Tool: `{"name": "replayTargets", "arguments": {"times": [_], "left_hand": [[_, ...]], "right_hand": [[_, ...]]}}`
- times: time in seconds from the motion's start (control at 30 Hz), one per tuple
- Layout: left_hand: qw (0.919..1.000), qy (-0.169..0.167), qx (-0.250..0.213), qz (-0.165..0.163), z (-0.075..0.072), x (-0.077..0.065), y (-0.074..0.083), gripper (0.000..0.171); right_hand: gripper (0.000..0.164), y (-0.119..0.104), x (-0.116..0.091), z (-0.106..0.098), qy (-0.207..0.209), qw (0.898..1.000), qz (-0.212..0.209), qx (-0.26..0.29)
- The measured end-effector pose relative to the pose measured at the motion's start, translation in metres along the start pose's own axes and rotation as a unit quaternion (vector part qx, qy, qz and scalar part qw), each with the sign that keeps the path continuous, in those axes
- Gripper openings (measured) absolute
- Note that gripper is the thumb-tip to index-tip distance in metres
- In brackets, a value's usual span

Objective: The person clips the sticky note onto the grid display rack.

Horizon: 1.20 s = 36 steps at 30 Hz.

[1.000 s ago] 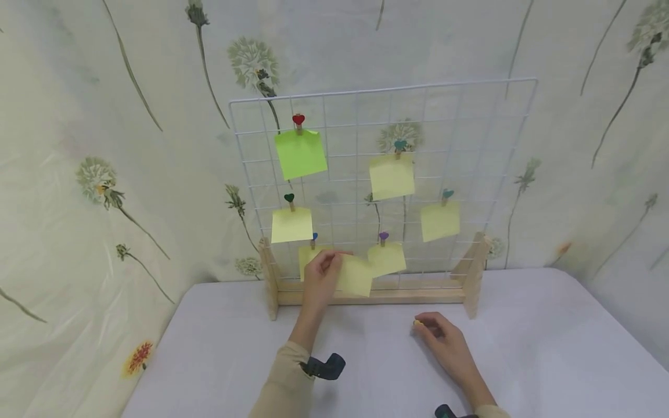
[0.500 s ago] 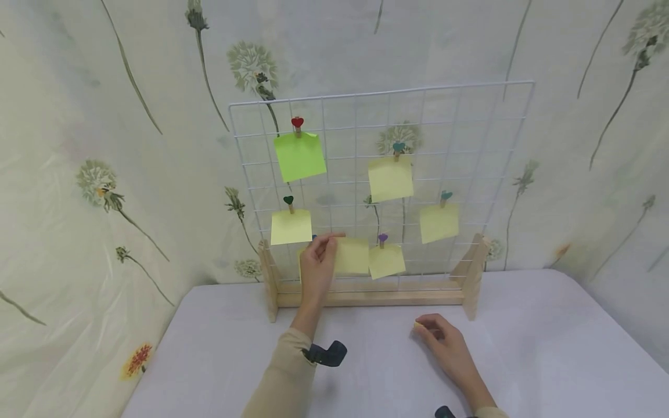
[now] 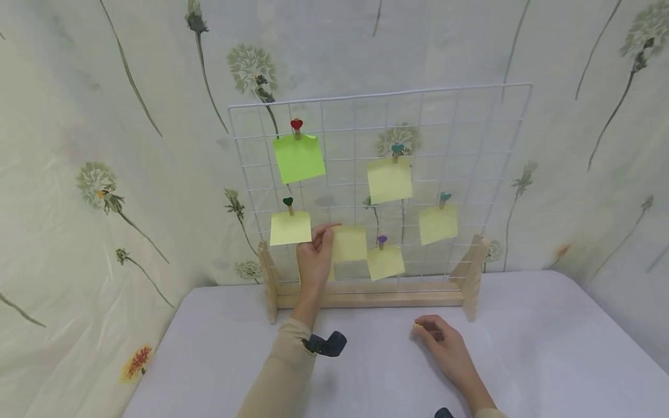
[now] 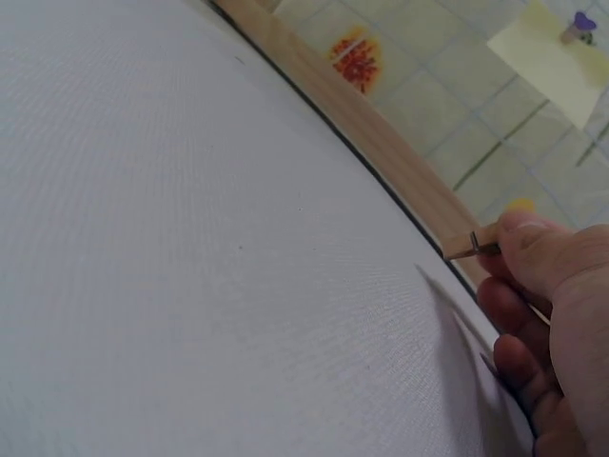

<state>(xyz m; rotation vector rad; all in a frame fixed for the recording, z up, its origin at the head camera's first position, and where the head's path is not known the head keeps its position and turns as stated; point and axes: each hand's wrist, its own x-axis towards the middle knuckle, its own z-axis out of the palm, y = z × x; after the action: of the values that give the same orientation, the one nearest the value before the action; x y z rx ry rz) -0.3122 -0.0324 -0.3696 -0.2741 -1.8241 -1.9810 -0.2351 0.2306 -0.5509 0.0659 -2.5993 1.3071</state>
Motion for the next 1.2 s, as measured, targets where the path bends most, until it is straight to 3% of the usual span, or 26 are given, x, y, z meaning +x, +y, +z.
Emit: {"name": "replayTargets", "arguments": {"times": [0.23, 0.6, 0.67, 0.83, 0.9, 1.2], "left_hand": [[0.9996, 0.021, -0.014, -0.011, 0.004, 0.010, -0.017, 0.021], [0.9994, 0.033, 0.012, -0.007, 0.008, 0.018, -0.015, 0.018], [0.9994, 0.027, 0.016, -0.013, 0.007, 0.017, -0.006, 0.018], [0.9989, 0.032, 0.034, -0.007, 0.007, 0.020, -0.004, 0.019], [0.9982, 0.039, 0.046, 0.007, 0.007, 0.024, -0.011, 0.018], [0.9959, 0.034, 0.078, 0.030, 0.006, 0.026, -0.008, 0.018]], "right_hand": [[0.025, 0.000, -0.001, 0.000, -0.003, 1.000, 0.005, -0.001], [0.023, 0.001, -0.002, 0.000, 0.003, 1.000, -0.002, 0.000], [0.023, 0.001, -0.001, 0.000, 0.007, 1.000, -0.007, 0.001], [0.024, 0.000, -0.001, -0.001, 0.024, 0.999, -0.013, 0.018], [0.025, -0.001, -0.001, 0.000, 0.030, 0.999, -0.012, 0.026], [0.024, -0.002, -0.002, 0.001, 0.039, 0.999, 0.000, 0.031]]}}
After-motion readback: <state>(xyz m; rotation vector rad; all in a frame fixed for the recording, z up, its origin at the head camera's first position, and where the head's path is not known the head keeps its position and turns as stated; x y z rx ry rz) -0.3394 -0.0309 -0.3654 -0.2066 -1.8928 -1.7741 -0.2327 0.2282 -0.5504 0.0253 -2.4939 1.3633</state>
